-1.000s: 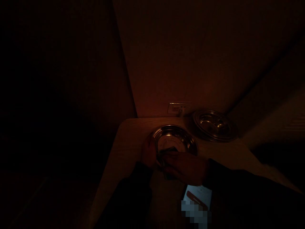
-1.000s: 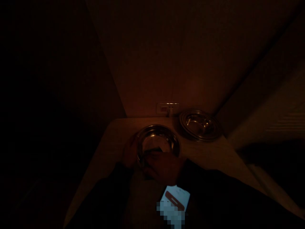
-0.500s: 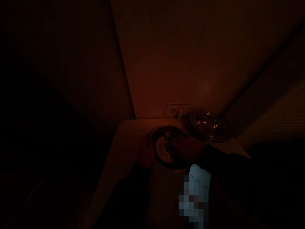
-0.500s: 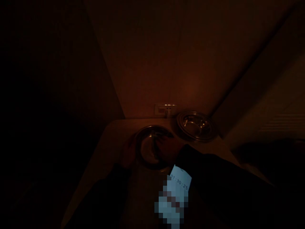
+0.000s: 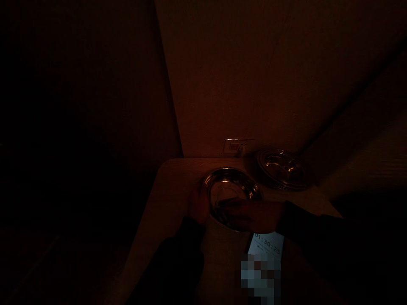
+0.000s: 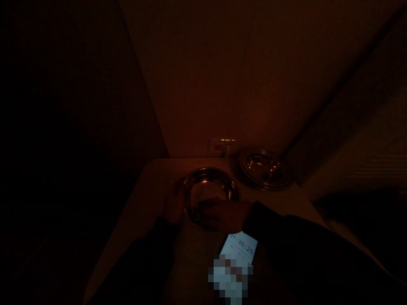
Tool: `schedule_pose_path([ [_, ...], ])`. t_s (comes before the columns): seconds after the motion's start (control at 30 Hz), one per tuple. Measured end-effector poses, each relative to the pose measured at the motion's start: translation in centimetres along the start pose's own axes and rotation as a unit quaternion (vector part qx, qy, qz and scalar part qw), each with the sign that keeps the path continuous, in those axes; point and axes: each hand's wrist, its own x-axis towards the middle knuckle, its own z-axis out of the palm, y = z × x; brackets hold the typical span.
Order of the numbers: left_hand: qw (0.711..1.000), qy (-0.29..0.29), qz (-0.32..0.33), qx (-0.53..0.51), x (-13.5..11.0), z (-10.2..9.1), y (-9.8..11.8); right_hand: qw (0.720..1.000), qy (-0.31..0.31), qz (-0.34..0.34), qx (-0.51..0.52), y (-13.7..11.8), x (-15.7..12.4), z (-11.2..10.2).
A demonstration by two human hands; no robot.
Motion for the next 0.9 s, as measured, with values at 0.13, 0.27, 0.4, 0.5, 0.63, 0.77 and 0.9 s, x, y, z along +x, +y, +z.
schedule_pose_path([
  [0.13, 1.0, 0.0, -0.003, -0.015, 0.2, 0.0, -0.2, 0.997, 0.003, 0.016, -0.072, 0.5, 2.4, 0.9],
  [0.27, 1.0, -0.01, -0.01, -0.021, 0.5, -0.2, -0.6, 0.98, 0.053, 0.093, -0.169, 1.8, 3.2, 1.8],
  [0.4, 1.0, -0.019, -0.005, -0.023, 0.6, -0.2, -0.8, 0.955, 0.081, 0.182, -0.22, 3.3, 2.2, 1.6],
  [0.5, 1.0, -0.02, -0.004, -0.018, 0.5, -0.2, -0.7, 0.953, 0.101, 0.193, -0.209, 3.4, 2.1, 1.2],
  [0.63, 1.0, -0.015, -0.012, -0.012, 0.4, -0.1, -0.6, 0.971, 0.118, 0.159, -0.133, 2.2, 3.5, 1.5],
  [0.77, 1.0, -0.002, -0.007, -0.004, 0.4, 0.0, -0.6, 0.983, 0.116, 0.138, 0.007, 0.4, 4.3, 1.8],
  [0.9, 1.0, 0.013, -0.002, 0.004, 0.3, 0.0, -0.5, 0.989, 0.013, 0.116, 0.092, -0.9, 2.2, 1.2],
])
